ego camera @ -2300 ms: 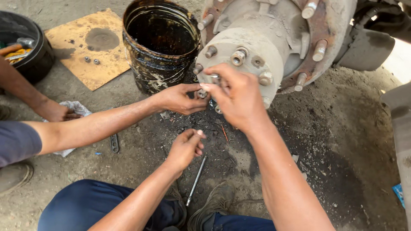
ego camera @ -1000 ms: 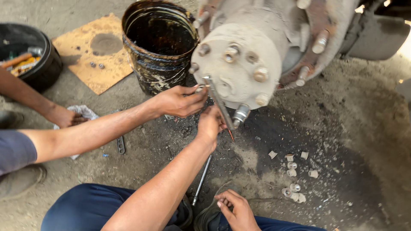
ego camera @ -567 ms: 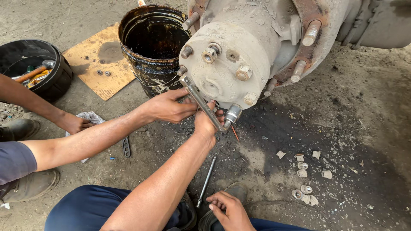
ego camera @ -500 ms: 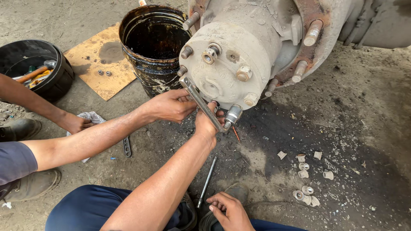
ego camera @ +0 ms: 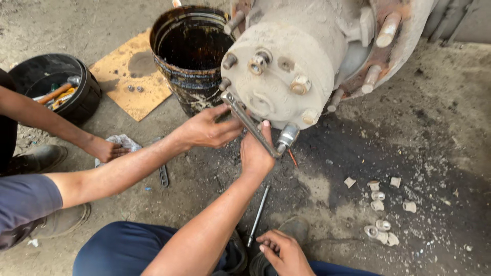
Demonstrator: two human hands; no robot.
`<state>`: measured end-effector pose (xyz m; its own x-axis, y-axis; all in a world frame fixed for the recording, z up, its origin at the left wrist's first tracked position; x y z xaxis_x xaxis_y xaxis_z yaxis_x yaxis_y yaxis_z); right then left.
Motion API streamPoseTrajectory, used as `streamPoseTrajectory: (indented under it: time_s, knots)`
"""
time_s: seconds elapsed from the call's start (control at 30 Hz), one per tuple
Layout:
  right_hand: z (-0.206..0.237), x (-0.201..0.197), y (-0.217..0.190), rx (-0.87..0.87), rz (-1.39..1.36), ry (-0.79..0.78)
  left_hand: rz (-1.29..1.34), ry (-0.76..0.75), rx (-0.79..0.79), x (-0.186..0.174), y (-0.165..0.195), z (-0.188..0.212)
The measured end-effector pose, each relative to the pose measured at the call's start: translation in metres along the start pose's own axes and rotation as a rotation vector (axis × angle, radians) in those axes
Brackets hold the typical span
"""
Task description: The person uses a lug wrench to tighten nuts on a vehicle wheel hub. A second person assists by holding a bucket and handing over parts. The camera wearer repeatedly applies torque to the nuts and adjusts the wrench position.
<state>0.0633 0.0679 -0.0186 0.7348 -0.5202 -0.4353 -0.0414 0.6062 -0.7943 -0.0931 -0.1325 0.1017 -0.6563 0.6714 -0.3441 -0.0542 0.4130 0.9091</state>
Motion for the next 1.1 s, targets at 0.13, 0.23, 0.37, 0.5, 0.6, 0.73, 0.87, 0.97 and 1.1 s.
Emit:
streamPoseTrajectory:
  time_s: [0.13, 0.23, 0.37, 0.5, 0.6, 0.73, 0.87, 0.97, 1.1]
  knots:
    - [0.006, -0.005, -0.015, 0.017, -0.006, 0.013, 0.683, -0.179, -0.784, 0.041, -0.064, 0.023]
    - [0.008, -0.008, -0.019, 0.057, 0.002, 0.028, 1.041, -0.261, -0.989, 0.061, -0.065, 0.033]
    - [0.012, -0.007, -0.024, 0.054, 0.034, 0.03, 1.043, -0.176, -0.841, 0.05, -0.062, 0.019]
    - [0.013, -0.009, -0.032, 0.033, 0.049, 0.04, 1.062, -0.082, -0.652, 0.044, -0.051, 0.004]
    - [0.013, -0.01, -0.037, 0.03, 0.043, 0.036, 1.023, -0.061, -0.703, 0.048, -0.056, 0.005]
    - [0.013, -0.008, -0.03, 0.023, 0.044, 0.037, 0.942, -0.15, -0.874, 0.054, -0.065, 0.012]
    - [0.003, 0.004, 0.009, -0.006, 0.057, 0.029, 1.019, -0.311, -1.006, 0.054, -0.056, 0.021]
    - [-0.017, 0.02, 0.056, -0.047, 0.085, -0.006, 0.983, -0.302, -1.003, 0.045, -0.048, 0.025]
    - [-0.045, 0.042, 0.094, -0.228, 0.09, -0.054, 1.009, -0.145, -0.698, 0.031, -0.033, 0.009]
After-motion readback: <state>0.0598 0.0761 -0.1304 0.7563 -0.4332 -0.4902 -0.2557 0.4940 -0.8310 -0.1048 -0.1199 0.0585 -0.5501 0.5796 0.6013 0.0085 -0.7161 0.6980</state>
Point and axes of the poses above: each hand's wrist, its own z-axis away from the middle knuckle, its own x-axis out of the palm, y = z × x, the point moved 9 cm from there along -z, towards the middle knuckle, and after that the axes turned 7 degrees about z, right-handed, at the moved point
